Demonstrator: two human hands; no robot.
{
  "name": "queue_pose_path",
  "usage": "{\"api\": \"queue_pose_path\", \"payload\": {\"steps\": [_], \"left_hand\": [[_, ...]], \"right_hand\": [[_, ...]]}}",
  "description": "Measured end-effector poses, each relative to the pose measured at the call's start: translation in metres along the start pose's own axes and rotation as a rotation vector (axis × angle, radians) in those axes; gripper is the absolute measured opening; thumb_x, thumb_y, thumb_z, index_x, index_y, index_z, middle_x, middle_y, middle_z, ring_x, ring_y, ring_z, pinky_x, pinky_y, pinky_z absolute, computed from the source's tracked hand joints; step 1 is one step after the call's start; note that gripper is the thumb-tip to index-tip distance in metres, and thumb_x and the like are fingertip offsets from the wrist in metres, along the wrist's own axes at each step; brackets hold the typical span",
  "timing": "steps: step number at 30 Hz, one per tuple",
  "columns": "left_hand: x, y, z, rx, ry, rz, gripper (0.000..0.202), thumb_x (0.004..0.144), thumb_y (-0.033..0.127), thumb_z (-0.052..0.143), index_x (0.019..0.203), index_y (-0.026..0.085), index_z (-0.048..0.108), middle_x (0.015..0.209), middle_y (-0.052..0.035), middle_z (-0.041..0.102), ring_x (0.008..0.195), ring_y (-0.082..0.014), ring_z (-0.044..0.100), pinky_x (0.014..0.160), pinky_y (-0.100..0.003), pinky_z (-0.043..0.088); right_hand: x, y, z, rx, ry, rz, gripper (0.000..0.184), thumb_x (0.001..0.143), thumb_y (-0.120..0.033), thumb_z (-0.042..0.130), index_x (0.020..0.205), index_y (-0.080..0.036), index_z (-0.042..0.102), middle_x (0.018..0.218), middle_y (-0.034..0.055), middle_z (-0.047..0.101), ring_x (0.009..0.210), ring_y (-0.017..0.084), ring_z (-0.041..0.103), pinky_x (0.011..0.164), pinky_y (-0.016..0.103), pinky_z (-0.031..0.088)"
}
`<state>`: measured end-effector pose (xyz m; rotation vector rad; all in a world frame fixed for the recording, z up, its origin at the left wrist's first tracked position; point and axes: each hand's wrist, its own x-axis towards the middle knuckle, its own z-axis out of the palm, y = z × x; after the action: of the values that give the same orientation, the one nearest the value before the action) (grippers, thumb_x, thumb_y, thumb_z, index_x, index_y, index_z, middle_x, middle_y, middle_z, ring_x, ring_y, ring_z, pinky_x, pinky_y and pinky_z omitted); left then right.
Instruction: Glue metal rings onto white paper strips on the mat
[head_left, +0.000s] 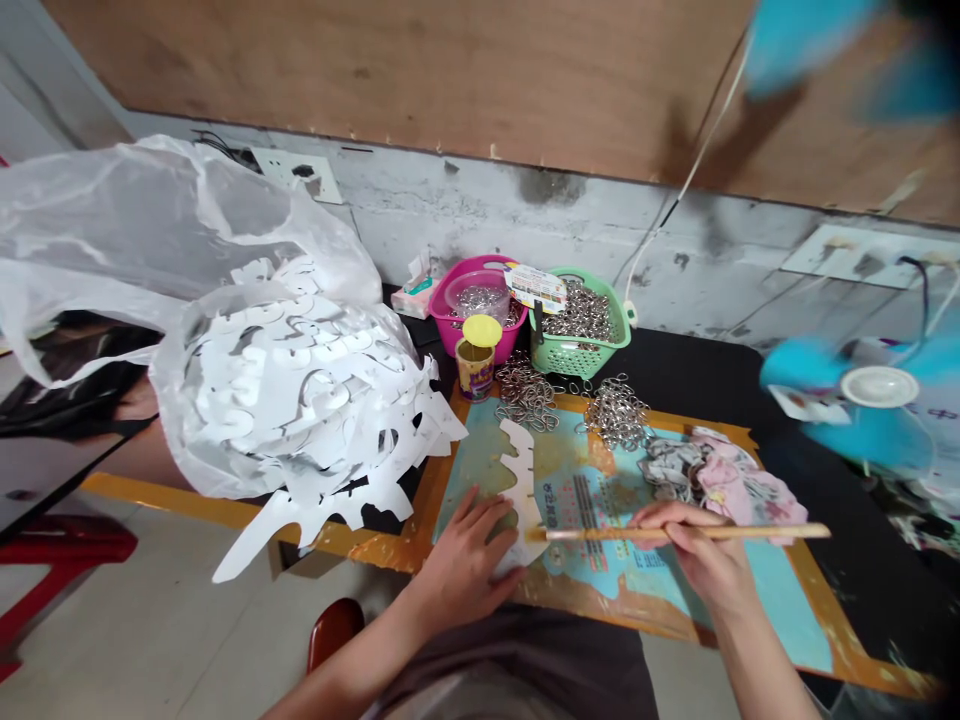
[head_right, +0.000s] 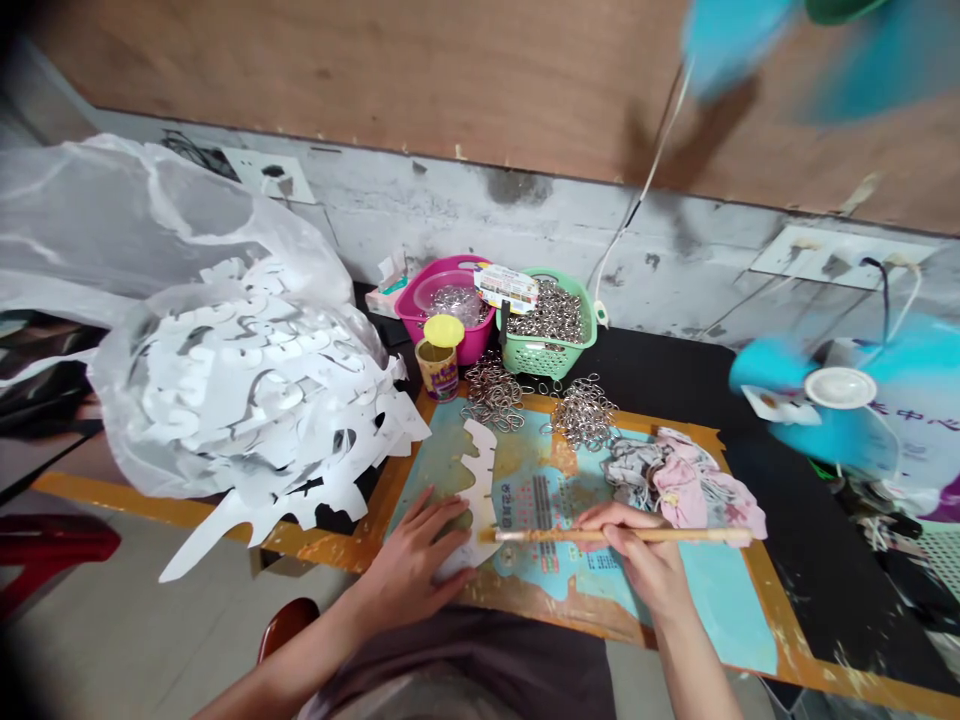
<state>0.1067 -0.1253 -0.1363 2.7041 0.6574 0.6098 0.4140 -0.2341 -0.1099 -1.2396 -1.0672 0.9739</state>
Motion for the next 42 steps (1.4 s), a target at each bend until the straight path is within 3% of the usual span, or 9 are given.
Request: {"api": "queue_pose_path", "payload": {"steps": [5, 14, 18, 22, 27, 31, 34, 37, 42], "left_hand": [[-0.001, -0.001, 0.002, 0.007, -0.003, -0.003, 0.023, 0.088, 0.035, 0.062, 0.106, 0.02, 0.065, 0.129, -0.0152, 0.061, 0.128, -0.0311, 0.054, 0.118, -0.06, 0.031], [-0.001, -0.001, 0.003, 0.015, 0.007, 0.0, 0.023, 0.087, 0.034, 0.064, 0.104, 0.019, 0.065, 0.126, -0.0149, 0.062, 0.128, -0.0304, 0.055, 0.119, -0.058, 0.031], [0.0, -0.001, 0.002, 0.016, 0.008, 0.001, 0.022, 0.087, 0.034, 0.064, 0.103, 0.019, 0.065, 0.125, -0.0147, 0.063, 0.128, -0.0304, 0.055, 0.119, -0.058, 0.031], [0.0, -0.001, 0.001, 0.009, 0.004, 0.002, 0.023, 0.087, 0.033, 0.064, 0.104, 0.018, 0.065, 0.125, -0.0143, 0.063, 0.128, -0.0302, 0.055, 0.119, -0.057, 0.03], [-0.002, -0.003, 0.004, 0.006, 0.0, 0.002, 0.026, 0.086, 0.035, 0.066, 0.106, 0.019, 0.065, 0.128, -0.0147, 0.061, 0.129, -0.0314, 0.054, 0.119, -0.058, 0.029], [-0.003, -0.004, 0.007, 0.0, 0.01, 0.0, 0.028, 0.084, 0.035, 0.067, 0.108, 0.019, 0.065, 0.127, -0.0149, 0.061, 0.127, -0.0317, 0.055, 0.117, -0.06, 0.031], [-0.003, -0.004, 0.007, 0.001, 0.011, -0.004, 0.028, 0.084, 0.035, 0.067, 0.108, 0.019, 0.065, 0.127, -0.015, 0.061, 0.127, -0.0316, 0.055, 0.117, -0.06, 0.031], [-0.004, -0.003, 0.006, 0.0, 0.0, -0.007, 0.029, 0.084, 0.035, 0.067, 0.107, 0.019, 0.065, 0.128, -0.0147, 0.061, 0.129, -0.0311, 0.053, 0.119, -0.059, 0.029], [-0.005, -0.004, 0.009, 0.002, -0.007, -0.009, 0.03, 0.084, 0.036, 0.067, 0.109, 0.019, 0.064, 0.129, -0.0149, 0.06, 0.129, -0.0322, 0.052, 0.119, -0.06, 0.028]], "right_hand": [[0.009, 0.003, 0.006, 0.004, -0.039, 0.118, 0.021, 0.087, -0.04, 0.07, 0.09, -0.021, 0.08, 0.096, 0.0103, 0.076, 0.086, 0.028, 0.074, 0.07, 0.036, 0.064], [0.037, 0.006, 0.024, -0.075, 0.081, -0.093, 0.016, 0.09, -0.036, 0.068, 0.093, -0.024, 0.078, 0.102, 0.0067, 0.073, 0.093, 0.024, 0.073, 0.081, 0.037, 0.064], [0.061, -0.019, 0.036, -0.067, 0.22, -0.266, 0.014, 0.091, -0.034, 0.067, 0.096, -0.023, 0.074, 0.106, 0.0063, 0.072, 0.094, 0.021, 0.072, 0.082, 0.036, 0.063], [0.101, -0.063, 0.059, -0.056, 0.312, -0.418, 0.016, 0.091, -0.037, 0.067, 0.09, -0.021, 0.066, 0.088, 0.0035, 0.073, 0.073, 0.017, 0.073, 0.065, 0.029, 0.063], [0.161, -0.103, 0.104, -0.373, 0.15, -0.553, 0.026, 0.095, -0.045, 0.059, 0.084, -0.021, 0.059, 0.071, 0.0018, 0.07, 0.061, 0.015, 0.069, 0.059, 0.026, 0.056], [0.199, -0.108, 0.139, -0.682, 0.04, -0.644, 0.026, 0.098, -0.041, 0.051, 0.083, -0.021, 0.054, 0.067, 0.0004, 0.068, 0.057, 0.014, 0.065, 0.062, 0.027, 0.05], [0.216, -0.104, 0.155, -0.794, -0.032, -0.668, 0.023, 0.097, -0.036, 0.05, 0.08, -0.021, 0.053, 0.062, 0.0002, 0.066, 0.056, 0.016, 0.064, 0.065, 0.03, 0.049], [0.22, -0.1, 0.157, -0.702, -0.028, -0.613, 0.024, 0.096, -0.037, 0.051, 0.078, -0.022, 0.053, 0.06, -0.0002, 0.065, 0.058, 0.017, 0.066, 0.066, 0.03, 0.052], [0.215, -0.094, 0.132, -0.15, 0.211, -0.388, 0.033, 0.088, -0.048, 0.064, 0.072, -0.023, 0.048, 0.059, -0.0023, 0.064, 0.054, 0.015, 0.069, 0.052, 0.024, 0.058]]}}
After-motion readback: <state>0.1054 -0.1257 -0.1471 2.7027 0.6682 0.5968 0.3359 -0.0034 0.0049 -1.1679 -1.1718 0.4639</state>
